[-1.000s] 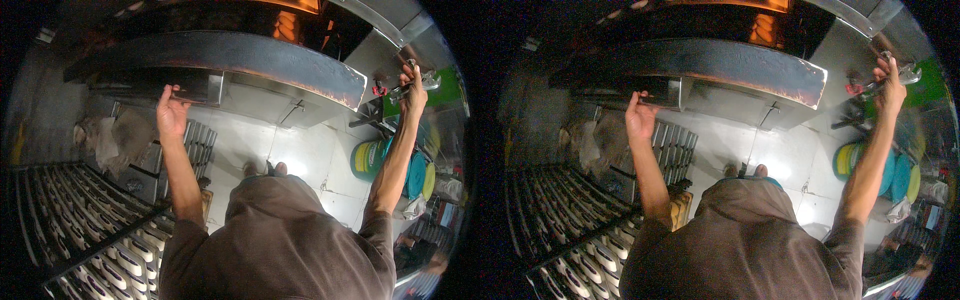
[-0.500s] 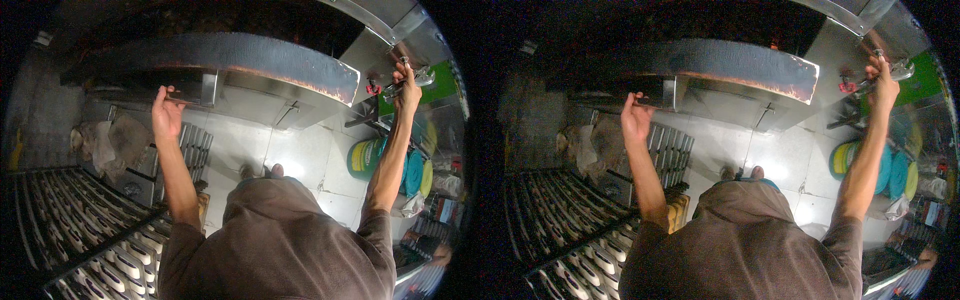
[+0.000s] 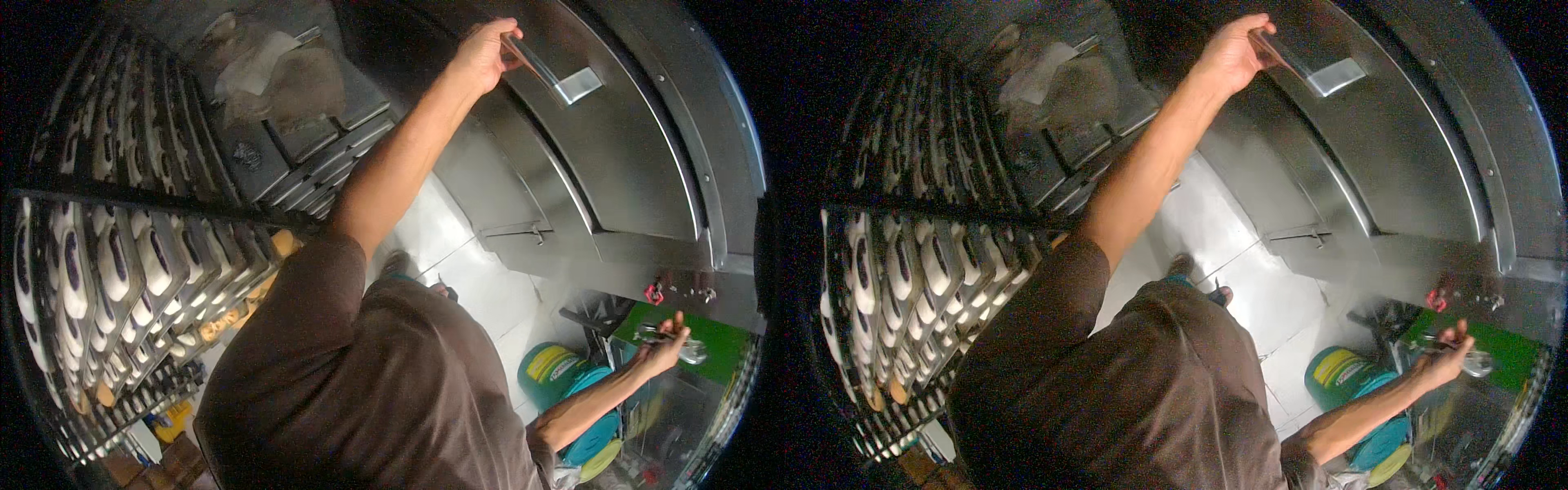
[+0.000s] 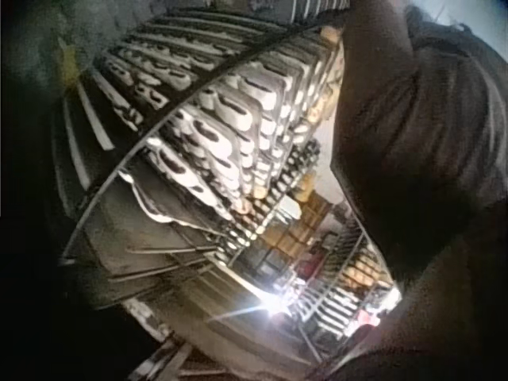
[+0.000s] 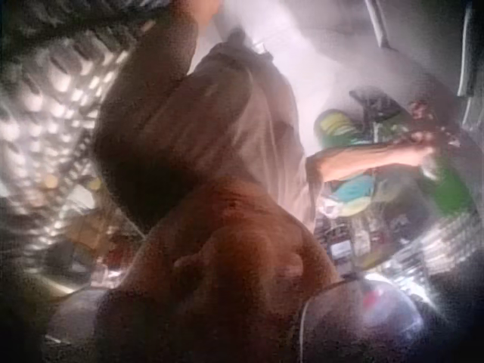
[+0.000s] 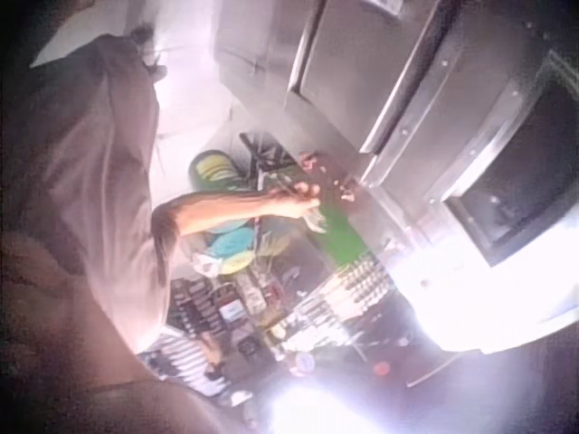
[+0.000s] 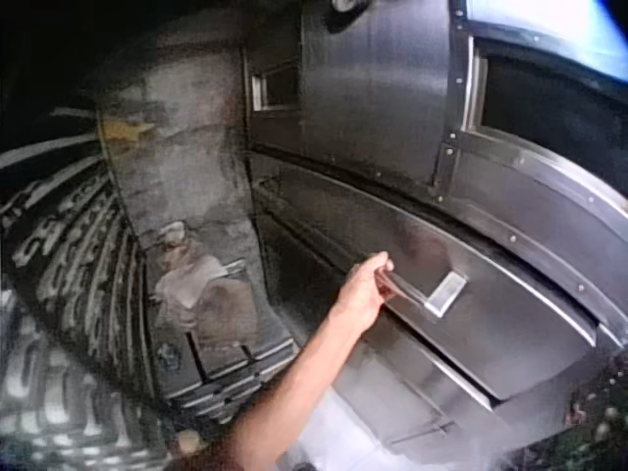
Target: The person uses locking pliers to grip and turn a bolt on a metal oven. The person opens and closes the oven door, adjusts the bolt again with the pliers, and then walks to a container to pick up a cloth.
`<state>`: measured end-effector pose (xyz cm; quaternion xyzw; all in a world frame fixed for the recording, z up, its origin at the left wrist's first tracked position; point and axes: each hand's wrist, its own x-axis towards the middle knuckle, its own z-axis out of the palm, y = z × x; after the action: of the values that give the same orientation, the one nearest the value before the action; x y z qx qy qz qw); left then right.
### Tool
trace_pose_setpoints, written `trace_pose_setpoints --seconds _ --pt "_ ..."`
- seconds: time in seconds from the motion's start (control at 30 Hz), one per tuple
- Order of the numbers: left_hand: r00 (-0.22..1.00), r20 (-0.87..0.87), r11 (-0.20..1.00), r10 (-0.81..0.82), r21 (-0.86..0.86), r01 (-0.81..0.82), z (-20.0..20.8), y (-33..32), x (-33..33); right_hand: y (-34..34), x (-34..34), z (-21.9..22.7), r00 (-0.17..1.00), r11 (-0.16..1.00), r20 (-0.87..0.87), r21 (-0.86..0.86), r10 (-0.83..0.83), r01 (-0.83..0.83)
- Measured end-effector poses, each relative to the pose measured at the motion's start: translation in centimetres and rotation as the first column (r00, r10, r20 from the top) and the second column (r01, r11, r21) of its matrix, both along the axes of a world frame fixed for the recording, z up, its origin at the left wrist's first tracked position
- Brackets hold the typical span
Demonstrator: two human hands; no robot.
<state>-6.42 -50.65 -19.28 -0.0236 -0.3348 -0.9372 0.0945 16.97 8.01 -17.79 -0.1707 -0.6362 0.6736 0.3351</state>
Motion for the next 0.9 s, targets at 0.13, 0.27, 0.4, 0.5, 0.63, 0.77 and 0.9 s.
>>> trace_pose_setpoints --seconds 0.13,0.27,0.4,0.5,0.63,0.77,0.9 --pt "0.985 -0.035 0.985 -0.170 -0.031 0.169 0.5 1.3 -3.1 -5.5 4.4 -4.3 0.945 0.985 0.296 -0.049 -0.142 0.164" --pt "0.994 -0.018 0.992 -0.111 -0.053 0.110 0.9 0.3 -4.2 -9.1 8.6 -10.9 0.886 0.945 0.460 -0.262 -0.055 0.195" --pt "0.991 -0.003 0.991 -0.134 -0.011 0.134 0.5 -1.1 -4.9 -13.1 13.9 -19.2 0.843 0.888 0.537 -0.405 0.039 0.217" --pt "0.981 -0.059 0.981 -0.187 -0.068 0.183 0.4 -0.3 -4.6 -15.8 18.1 -22.3 0.753 0.800 0.643 -0.521 0.138 0.297" --pt "0.968 -0.078 0.968 -0.241 -0.098 0.233 1.3 0.8 -3.4 -18.6 21.4 -26.8 0.719 0.723 0.638 -0.631 0.277 0.281" --pt "0.994 0.029 0.984 -0.104 -0.140 0.107 1.8 0.9 -1.1 -20.9 19.9 -25.9 0.669 0.683 0.613 -0.699 0.420 0.211" --pt "0.981 0.155 0.957 0.120 -0.280 -0.072 -0.3 1.9 3.3 -22.2 16.8 -18.8 0.643 0.675 0.560 -0.733 0.523 0.089"
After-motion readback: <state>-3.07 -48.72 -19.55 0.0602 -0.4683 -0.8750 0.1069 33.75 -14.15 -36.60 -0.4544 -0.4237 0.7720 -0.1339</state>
